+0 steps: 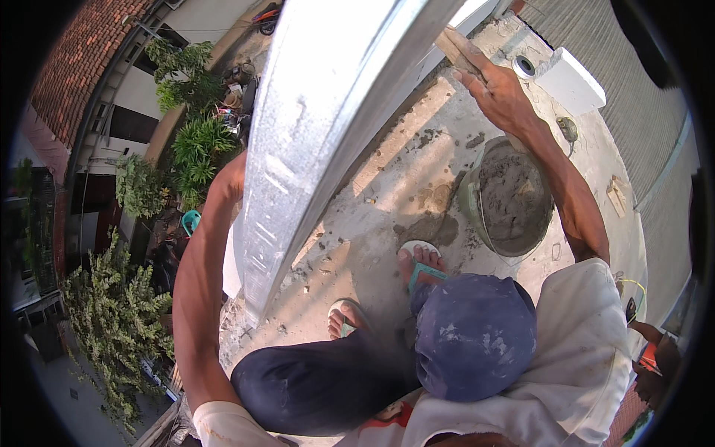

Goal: The person scoops cement from a bucket using a trowel and applies it to the back of a white rectangular tile. The person then places the tile down and continues to scoop and mix cement in the bucket.

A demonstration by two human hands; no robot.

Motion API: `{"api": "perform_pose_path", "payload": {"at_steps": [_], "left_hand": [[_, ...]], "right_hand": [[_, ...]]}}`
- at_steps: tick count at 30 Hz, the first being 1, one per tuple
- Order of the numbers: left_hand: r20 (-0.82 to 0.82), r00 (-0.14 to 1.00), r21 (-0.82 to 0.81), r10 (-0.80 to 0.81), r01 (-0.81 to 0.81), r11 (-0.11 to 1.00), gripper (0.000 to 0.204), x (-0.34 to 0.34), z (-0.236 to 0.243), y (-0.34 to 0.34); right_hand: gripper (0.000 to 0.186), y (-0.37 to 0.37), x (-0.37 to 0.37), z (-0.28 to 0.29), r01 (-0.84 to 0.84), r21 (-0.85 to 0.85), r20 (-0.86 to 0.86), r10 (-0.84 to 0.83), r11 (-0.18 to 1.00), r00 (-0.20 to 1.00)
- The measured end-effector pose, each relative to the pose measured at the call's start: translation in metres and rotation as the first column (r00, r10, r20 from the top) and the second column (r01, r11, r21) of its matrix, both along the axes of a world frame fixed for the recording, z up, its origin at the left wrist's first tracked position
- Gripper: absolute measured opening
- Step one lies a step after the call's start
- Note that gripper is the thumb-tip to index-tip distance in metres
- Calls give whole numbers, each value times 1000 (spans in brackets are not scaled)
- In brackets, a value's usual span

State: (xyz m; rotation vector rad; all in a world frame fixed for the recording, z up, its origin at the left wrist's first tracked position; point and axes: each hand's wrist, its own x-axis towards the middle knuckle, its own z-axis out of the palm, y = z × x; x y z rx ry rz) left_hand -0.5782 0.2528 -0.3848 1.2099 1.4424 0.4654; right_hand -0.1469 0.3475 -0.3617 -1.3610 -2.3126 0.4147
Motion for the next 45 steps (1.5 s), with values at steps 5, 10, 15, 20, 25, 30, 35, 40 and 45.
{"api": "perform_pose_path", "payload": {"at_steps": [5, 10, 15, 20, 25, 30, 35, 40, 45], "left_hand": [[-11, 1000, 129, -18, 19, 992, 90, 10, 0, 0], [43, 926, 179, -376, 363, 914, 73, -23, -29, 23], [-97, 947, 182, -307, 320, 930, 83, -18, -34, 16], [-244, 929, 128, -278, 316, 940, 63, -17, -5, -15], [-404, 865, 129, -298, 376, 918, 52, -56, -1, -65], [-626, 777, 304, -65, 321, 897, 42, -24, 20, -93], [-605, 796, 264, 17, 181, 947, 39, -11, 18, -123], [-543, 831, 367, 121, 105, 924, 38, 9, 22, -112], [-544, 804, 399, 241, -6, 917, 38, 9, -7, -112]], "right_hand": [[49, -8, -5, 8, -123, -8, 192, 122, 992, 974], [45, -23, -25, -2, -166, 118, -45, 172, 979, 984], [54, -43, -48, 44, -33, -380, 55, 58, 924, 997], [42, -145, -30, 64, -118, -363, -658, -165, 924, 735], [52, -192, -27, 136, -366, -92, -795, 154, 926, 587], [58, -146, -63, 251, -336, 176, -374, 379, 925, 847], [55, -143, -277, 237, -635, 186, 425, 521, 750, 740], [35, -189, -453, 154, -985, -28, 803, 591, 169, 79], [32, -266, -520, 75, -958, -220, 819, 569, 182, -79]]}}
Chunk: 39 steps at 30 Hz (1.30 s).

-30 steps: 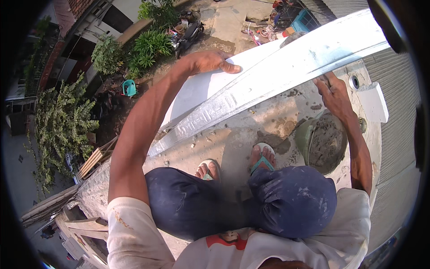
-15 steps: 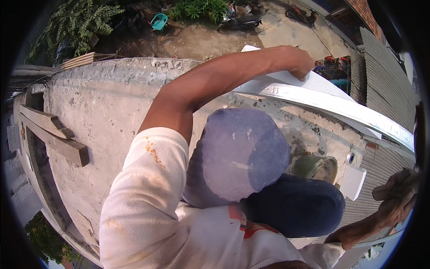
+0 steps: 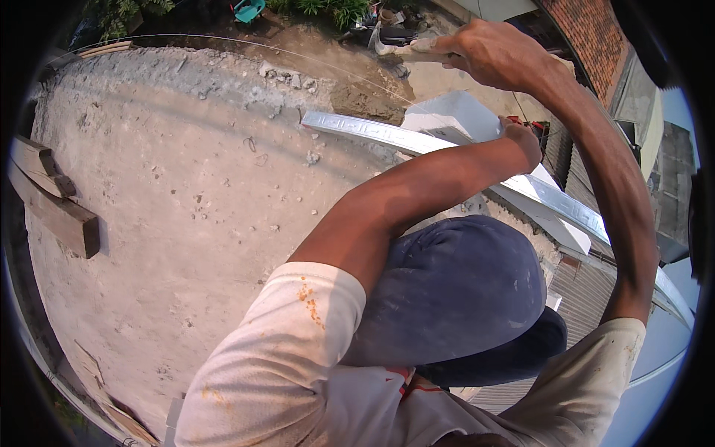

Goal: The person scoops cement from a bucket using a trowel and applies it to the back of a white rectangular tile. The person then places the tile down and continues to scoop and mix cement in the bucket.

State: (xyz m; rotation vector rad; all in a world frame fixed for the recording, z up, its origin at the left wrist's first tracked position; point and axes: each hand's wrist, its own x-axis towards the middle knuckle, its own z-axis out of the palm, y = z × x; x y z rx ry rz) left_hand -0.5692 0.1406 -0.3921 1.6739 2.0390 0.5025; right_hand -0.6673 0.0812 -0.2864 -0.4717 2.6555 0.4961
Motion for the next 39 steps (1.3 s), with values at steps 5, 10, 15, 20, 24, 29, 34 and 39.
{"api": "perform_pose_path", "payload": {"at_steps": [5, 10, 15, 20, 24, 29, 34, 39], "left_hand": [[3, 1000, -33, -31, 31, 999, 40, 11, 6, 12], [164, 977, 302, 135, -180, 936, 44, 19, -52, 43], [34, 999, 160, 34, -39, 986, 42, 16, -31, 37], [516, 853, 562, 81, -408, 720, 39, 24, -63, 32], [392, 917, 551, 73, -297, 780, 35, 19, -67, 42], [344, 937, 450, 54, -215, 867, 37, 25, -38, 29], [9, 969, 549, 247, -211, 809, 35, 12, -66, 31], [4, 999, -70, -33, 34, 997, 30, -40, -11, -43]], "right_hand": [[32, 11, -6, -33, -131, -252, -186, 85, 959, 979], [29, -9, -4, -49, -170, 100, 232, 143, 980, 962], [31, -8, 4, -38, -153, -62, 49, 156, 986, 987], [27, -5, 6, -53, -100, -218, -24, 97, 971, 995], [22, -16, 1, -36, -62, 104, 282, 31, 993, 959], [24, 4, 26, -33, 63, -21, 243, -56, 998, 968], [25, -22, 11, -12, -43, 87, 153, 29, 995, 988], [30, -8, 49, 73, -6, -173, -248, -38, 985, 968]]}}
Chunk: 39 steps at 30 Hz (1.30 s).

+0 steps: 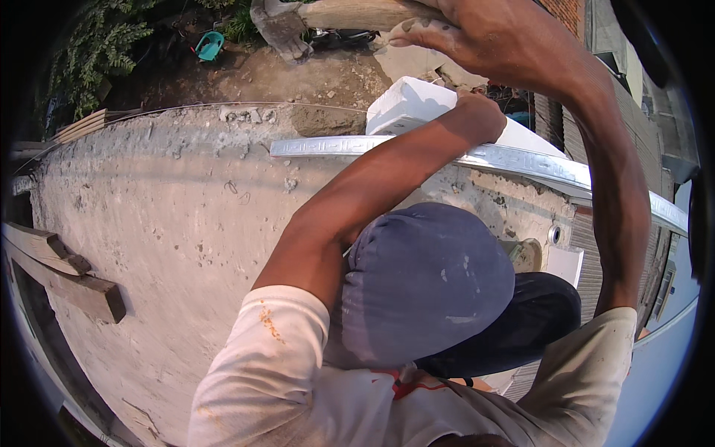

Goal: The person scoops cement from a bucket using a trowel and applies it to the back of a white rectangular tile. The person then places the tile down and continues to scoop and mix cement in the bucket.

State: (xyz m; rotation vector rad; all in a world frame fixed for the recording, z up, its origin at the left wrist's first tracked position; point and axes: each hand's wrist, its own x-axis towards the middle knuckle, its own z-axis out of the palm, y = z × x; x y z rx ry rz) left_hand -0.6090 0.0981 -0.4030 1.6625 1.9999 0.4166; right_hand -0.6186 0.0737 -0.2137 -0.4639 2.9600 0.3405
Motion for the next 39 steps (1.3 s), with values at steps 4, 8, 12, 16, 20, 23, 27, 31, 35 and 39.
{"api": "perform_pose_path", "payload": {"at_steps": [4, 8, 12, 16, 20, 23, 27, 31, 35, 39], "left_hand": [[71, 987, 165, -146, 133, 977, 44, -1, 55, -16], [495, 854, 563, -159, -176, 808, 52, -13, 58, -84], [886, 342, 428, -314, -343, 836, 38, -26, 33, -189], [900, 319, -75, 298, -559, 826, 31, -18, -10, -228], [742, 374, -49, 556, -797, 602, 40, -20, -62, -207], [686, 518, 93, 511, -759, 645, 57, -29, -76, -172], [794, 561, 154, 235, -560, 814, 86, -54, -89, -135], [880, 462, 131, 106, -451, 883, 106, -69, -101, -118], [833, 530, 115, 158, -446, 888, 107, -66, -96, -128], [826, 543, 124, 155, -442, 888, 109, -62, -98, -117]], "right_hand": [[31, 71, 126, 78, 246, -152, -285, -281, 957, 916], [34, 81, 282, 90, 353, -677, -389, -721, 646, 574], [39, 52, 391, 42, -58, -982, -191, -925, 182, 328], [44, 31, 445, -42, -35, -992, 108, -968, -119, 225], [46, 34, 480, -125, 230, -912, 366, -927, -341, 80], [47, 29, 419, -114, 329, -806, 528, -849, -492, 24], [33, 58, 355, -117, 412, -880, 315, -940, -237, 132], [23, 101, 333, -120, 573, -819, 218, -922, 6, 321], [18, 146, 331, -137, 512, -811, 77, -817, 283, 572], [16, 169, 355, -147, 552, -414, -176, -658, 724, 732]]}}
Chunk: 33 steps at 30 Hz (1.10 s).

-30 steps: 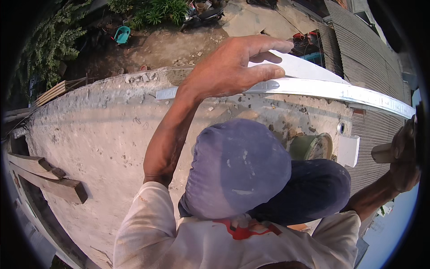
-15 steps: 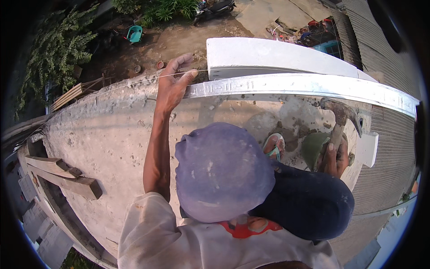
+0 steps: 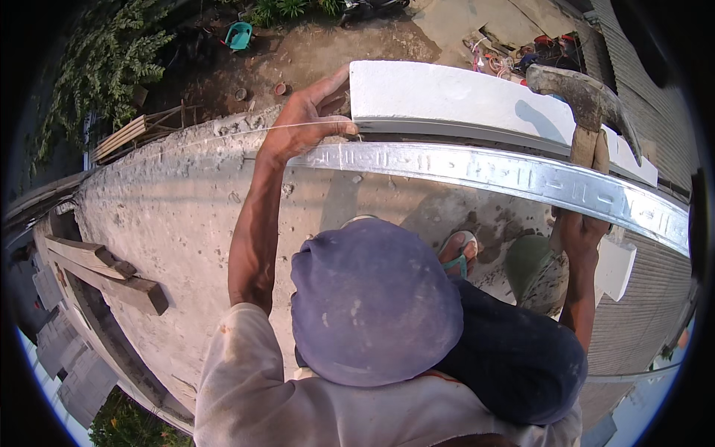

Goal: The person scoops cement from a bucket using a trowel and applies it to the back of a white rectangular tile. The person then places the tile down and continues to scoop and mix cement in the bucket.

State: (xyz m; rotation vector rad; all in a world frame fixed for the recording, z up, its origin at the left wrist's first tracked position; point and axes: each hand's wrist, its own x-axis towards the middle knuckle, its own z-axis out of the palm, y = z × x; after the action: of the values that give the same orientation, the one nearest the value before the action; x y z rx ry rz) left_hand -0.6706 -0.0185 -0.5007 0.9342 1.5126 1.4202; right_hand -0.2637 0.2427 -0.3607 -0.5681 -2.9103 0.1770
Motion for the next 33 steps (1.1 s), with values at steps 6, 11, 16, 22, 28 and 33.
{"api": "perform_pose_path", "payload": {"at_steps": [6, 11, 16, 22, 28, 33], "left_hand": [[78, 996, -15, 32, -31, 999, 105, 1, 1, -5], [96, 995, -27, 31, -28, 999, 103, 1, 7, -9], [113, 994, 17, -7, 5, 1000, 102, 0, -5, -1], [86, 996, 7, -4, 3, 1000, 108, -2, -3, -13], [138, 990, -57, -17, 25, 998, 111, -2, 2, 5], [128, 992, -6, -20, 21, 1000, 107, 10, 22, 6]], "right_hand": [[15, 3, -24, 11, 37, -74, 19, -36, 997, 999], [16, 12, -11, -9, -237, 515, 188, 161, 823, 969], [18, 8, -16, 12, 122, -139, 96, -109, 983, 989], [19, 5, -18, 0, -85, 53, 205, 73, 995, 976], [24, 0, -1, -1, 88, -11, 156, -85, 996, 984], [28, -17, -13, 16, 141, -265, -207, -200, 954, 958]]}}
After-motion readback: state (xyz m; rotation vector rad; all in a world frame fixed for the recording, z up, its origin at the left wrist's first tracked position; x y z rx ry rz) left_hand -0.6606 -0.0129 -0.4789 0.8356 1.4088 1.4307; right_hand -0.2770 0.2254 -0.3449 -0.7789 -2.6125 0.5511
